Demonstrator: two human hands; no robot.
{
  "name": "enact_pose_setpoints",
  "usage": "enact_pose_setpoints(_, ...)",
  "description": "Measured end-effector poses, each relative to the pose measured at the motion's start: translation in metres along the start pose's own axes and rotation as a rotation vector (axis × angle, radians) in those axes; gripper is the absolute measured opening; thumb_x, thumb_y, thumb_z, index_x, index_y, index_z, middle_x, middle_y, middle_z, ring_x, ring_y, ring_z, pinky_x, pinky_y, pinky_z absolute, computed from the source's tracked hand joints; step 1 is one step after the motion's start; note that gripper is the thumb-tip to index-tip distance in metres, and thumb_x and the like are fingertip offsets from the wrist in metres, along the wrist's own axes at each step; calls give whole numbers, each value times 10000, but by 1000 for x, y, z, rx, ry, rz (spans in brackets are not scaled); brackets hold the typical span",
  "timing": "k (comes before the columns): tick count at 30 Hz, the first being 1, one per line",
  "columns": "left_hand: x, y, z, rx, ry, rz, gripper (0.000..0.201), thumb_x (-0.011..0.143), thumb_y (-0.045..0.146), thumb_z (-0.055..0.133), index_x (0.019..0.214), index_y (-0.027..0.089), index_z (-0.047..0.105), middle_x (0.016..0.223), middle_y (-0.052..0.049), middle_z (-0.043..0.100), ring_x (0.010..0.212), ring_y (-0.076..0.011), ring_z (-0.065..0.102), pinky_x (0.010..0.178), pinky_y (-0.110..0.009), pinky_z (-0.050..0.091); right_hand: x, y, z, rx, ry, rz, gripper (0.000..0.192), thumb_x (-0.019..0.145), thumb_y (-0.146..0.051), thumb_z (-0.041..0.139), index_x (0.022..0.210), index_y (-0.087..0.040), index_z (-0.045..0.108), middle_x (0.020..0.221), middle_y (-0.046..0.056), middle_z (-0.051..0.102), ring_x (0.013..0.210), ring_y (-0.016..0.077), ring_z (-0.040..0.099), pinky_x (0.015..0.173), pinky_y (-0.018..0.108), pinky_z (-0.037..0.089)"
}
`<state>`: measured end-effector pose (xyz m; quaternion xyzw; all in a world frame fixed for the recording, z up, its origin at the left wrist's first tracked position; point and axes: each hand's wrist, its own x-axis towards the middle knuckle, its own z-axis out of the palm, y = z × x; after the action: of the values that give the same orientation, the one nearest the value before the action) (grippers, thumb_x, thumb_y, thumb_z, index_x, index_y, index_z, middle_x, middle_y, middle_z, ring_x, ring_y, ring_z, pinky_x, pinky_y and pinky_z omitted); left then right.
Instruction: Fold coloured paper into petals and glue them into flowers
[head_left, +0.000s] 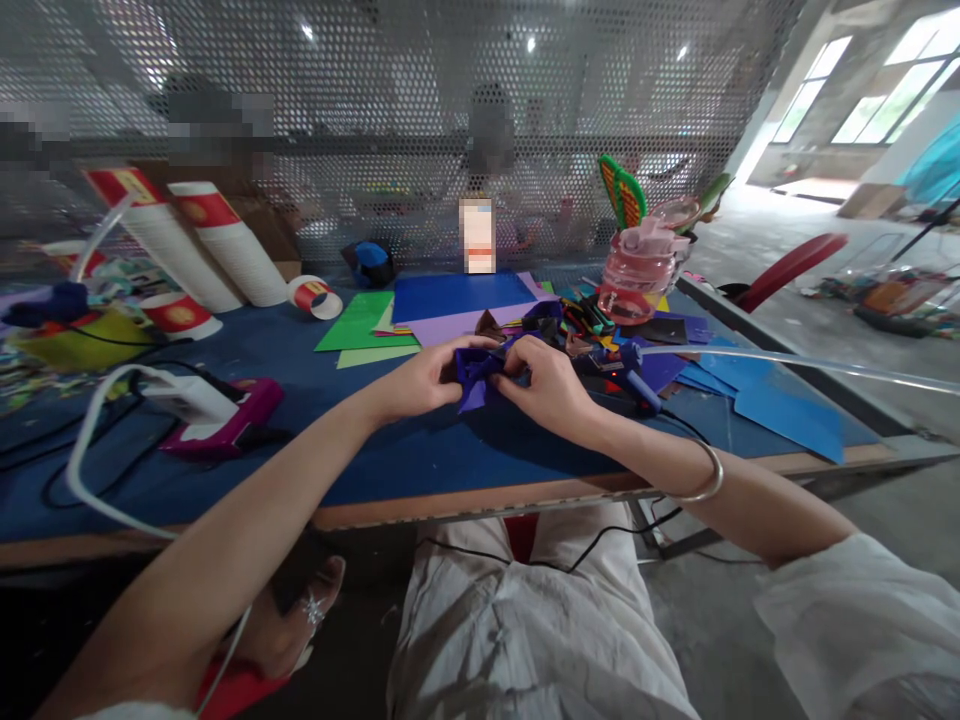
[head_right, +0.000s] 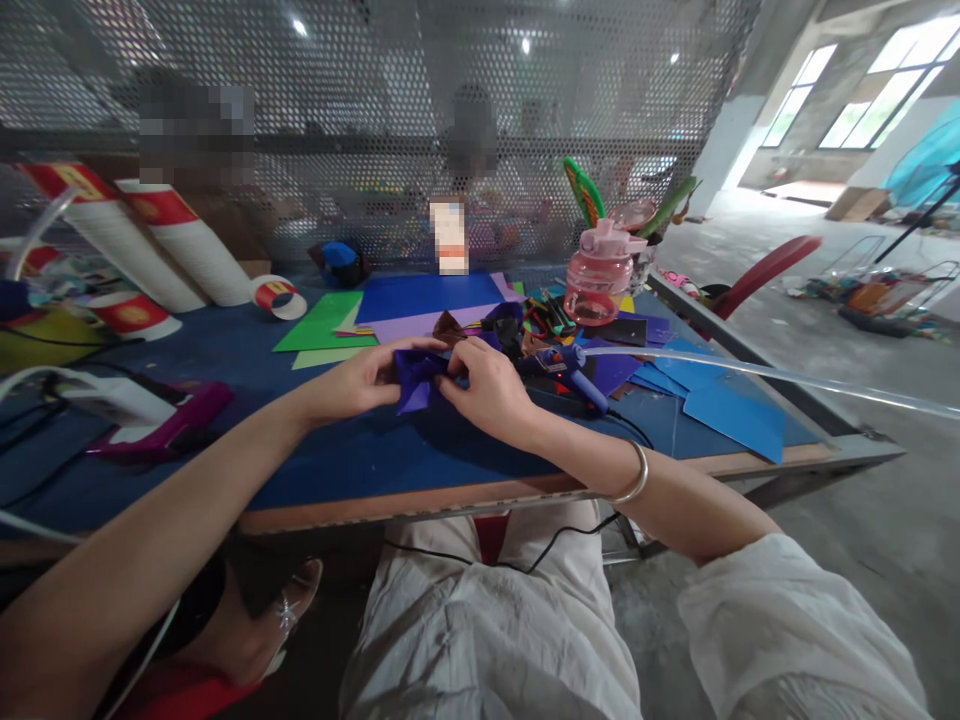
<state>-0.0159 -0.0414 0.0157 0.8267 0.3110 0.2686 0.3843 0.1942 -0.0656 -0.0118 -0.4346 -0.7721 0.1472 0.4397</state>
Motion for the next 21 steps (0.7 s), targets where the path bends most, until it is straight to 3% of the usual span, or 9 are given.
enact_pose_setpoints(4, 6, -4, 2, -23, 99, -25, 393, 801, 231, 627, 1185, 180, 689, 1169, -115, 741, 1060, -235, 700, 860, -311, 582, 1, -1, 0, 45, 2, 55, 180, 832, -241, 635, 736, -225, 482, 722, -24, 556, 661, 133, 493, 653, 274, 368)
enact_pose_setpoints(9, 10, -15, -8, 19, 461, -144, 208, 844, 236, 607, 1036, 179, 664, 965, -65, 739, 824, -191, 693, 781, -329, 584, -1, -3, -2, 97, 15, 150, 143, 873, -315, 582, 793, -225, 504, 682, -35, 572, 599, 124, 485, 605, 268, 351)
enact_pose_setpoints(13, 6, -11, -18, -8, 609, -166, 181, 827, 226, 621, 998, 194, 672, 897, -47, 724, 723, -174, 661, 708, -323, 582, -1, -2, -1, 75, 4, 203, 120, 858, -293, 575, 788, -225, 505, 659, -34, 582, 596, 133, 515, 603, 273, 351)
enact_pose_setpoints(15, 3, -3, -17, -75, 603, -114, 200, 805, 258, 660, 994, 198, 685, 996, -59, 737, 767, -174, 659, 704, -314, 582, 0, -1, 0, 55, 3, 219, 132, 847, -274, 575, 760, -229, 487, 637, -35, 575, 587, 134, 516, 598, 275, 343)
enact_pose_setpoints(18, -1, 9, -8, -139, 446, -5, 221, 791, 315, 700, 972, 190, 706, 1141, -82, 731, 852, -188, 666, 698, -300, 578, 1, 1, 2, 30, 4, 238, 159, 827, -253, 589, 729, -236, 464, 609, -41, 553, 574, 136, 506, 587, 276, 338)
enact_pose_setpoints(21, -3, 14, 5, 44, 290, 82, 262, 836, 297, 668, 1074, 202, 725, 1199, -87, 720, 927, -202, 670, 736, -298, 567, 1, 4, 4, 64, -17, 249, 144, 825, -245, 600, 748, -235, 479, 622, -38, 567, 580, 141, 528, 581, 273, 365)
